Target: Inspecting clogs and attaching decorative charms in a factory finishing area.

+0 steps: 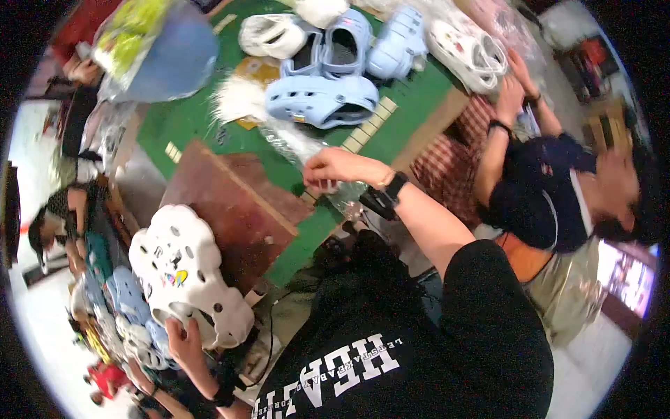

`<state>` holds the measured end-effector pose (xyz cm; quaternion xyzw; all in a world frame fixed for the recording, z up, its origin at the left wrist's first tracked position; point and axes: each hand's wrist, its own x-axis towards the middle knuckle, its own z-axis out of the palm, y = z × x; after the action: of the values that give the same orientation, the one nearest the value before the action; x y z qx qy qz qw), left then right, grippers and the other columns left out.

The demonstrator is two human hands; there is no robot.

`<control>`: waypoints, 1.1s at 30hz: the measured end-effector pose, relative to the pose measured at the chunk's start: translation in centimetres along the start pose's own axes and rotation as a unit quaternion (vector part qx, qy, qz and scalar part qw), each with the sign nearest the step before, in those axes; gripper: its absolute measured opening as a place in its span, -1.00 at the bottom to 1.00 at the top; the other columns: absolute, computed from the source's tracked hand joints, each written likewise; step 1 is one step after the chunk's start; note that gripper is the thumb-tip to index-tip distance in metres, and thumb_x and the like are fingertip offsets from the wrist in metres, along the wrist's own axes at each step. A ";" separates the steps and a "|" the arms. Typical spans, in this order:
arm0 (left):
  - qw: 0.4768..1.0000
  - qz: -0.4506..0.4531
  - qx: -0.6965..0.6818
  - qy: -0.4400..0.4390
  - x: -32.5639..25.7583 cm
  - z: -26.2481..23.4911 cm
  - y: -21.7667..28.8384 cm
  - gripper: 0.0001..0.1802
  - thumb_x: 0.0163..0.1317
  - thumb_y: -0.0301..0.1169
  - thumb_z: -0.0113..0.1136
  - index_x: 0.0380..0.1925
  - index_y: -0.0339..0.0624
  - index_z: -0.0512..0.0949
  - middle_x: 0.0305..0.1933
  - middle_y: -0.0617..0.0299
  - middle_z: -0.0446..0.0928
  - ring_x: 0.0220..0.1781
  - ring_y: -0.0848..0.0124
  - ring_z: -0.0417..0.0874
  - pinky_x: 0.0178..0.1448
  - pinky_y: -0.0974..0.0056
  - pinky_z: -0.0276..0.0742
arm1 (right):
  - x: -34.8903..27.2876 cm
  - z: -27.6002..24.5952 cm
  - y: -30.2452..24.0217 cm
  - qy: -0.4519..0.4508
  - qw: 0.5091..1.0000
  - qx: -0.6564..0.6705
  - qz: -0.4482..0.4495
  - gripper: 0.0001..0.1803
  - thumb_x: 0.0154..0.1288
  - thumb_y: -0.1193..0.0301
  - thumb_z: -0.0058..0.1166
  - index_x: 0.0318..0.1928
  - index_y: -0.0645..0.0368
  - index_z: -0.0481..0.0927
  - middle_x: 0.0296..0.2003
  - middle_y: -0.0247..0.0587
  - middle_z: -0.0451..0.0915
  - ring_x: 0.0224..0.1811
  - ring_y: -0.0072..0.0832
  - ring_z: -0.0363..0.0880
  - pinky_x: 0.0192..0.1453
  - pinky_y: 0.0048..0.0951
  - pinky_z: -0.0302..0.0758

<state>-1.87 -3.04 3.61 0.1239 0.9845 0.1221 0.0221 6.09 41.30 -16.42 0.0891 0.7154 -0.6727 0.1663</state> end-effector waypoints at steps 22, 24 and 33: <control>0.955 0.165 0.052 -0.242 25.0 23.7 -14.2 -0.50 0.32 -0.26 0.12 0.15 -0.40 0.40 -0.04 -0.07 0.57 -0.09 0.14 0.56 0.04 0.09 0.47 | 4.2 14.7 61.2 0.475 0.813 0.074 0.328 -0.54 0.14 0.36 0.13 0.09 0.14 0.47 -0.10 0.22 0.62 0.01 0.09 0.59 0.11 -0.07 0.49; 0.959 0.169 0.065 -0.219 25.3 24.2 -14.1 -0.50 0.32 -0.26 0.12 0.14 -0.40 0.40 -0.05 -0.07 0.57 -0.09 0.14 0.56 0.04 0.10 0.47 | 7.3 14.3 62.4 0.505 0.822 0.110 0.238 -0.44 0.13 0.36 0.15 0.18 0.10 0.40 -0.08 0.24 0.60 0.03 0.07 0.58 0.14 -0.06 0.46; 0.960 0.216 0.091 -0.156 27.9 26.3 -11.5 -0.52 0.33 -0.26 0.10 0.12 -0.41 0.41 -0.06 -0.06 0.56 -0.10 0.15 0.55 0.04 0.10 0.45 | 9.3 13.2 70.0 0.558 0.772 0.052 0.300 -0.23 -0.09 0.28 0.36 0.21 0.10 0.41 -0.40 0.17 0.63 -0.30 0.04 0.66 -0.14 -0.11 0.58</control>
<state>-29.65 -0.71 -25.11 0.3522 0.9258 0.0132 0.1368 23.66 32.88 -85.60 0.6673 0.5834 -0.4570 -0.0738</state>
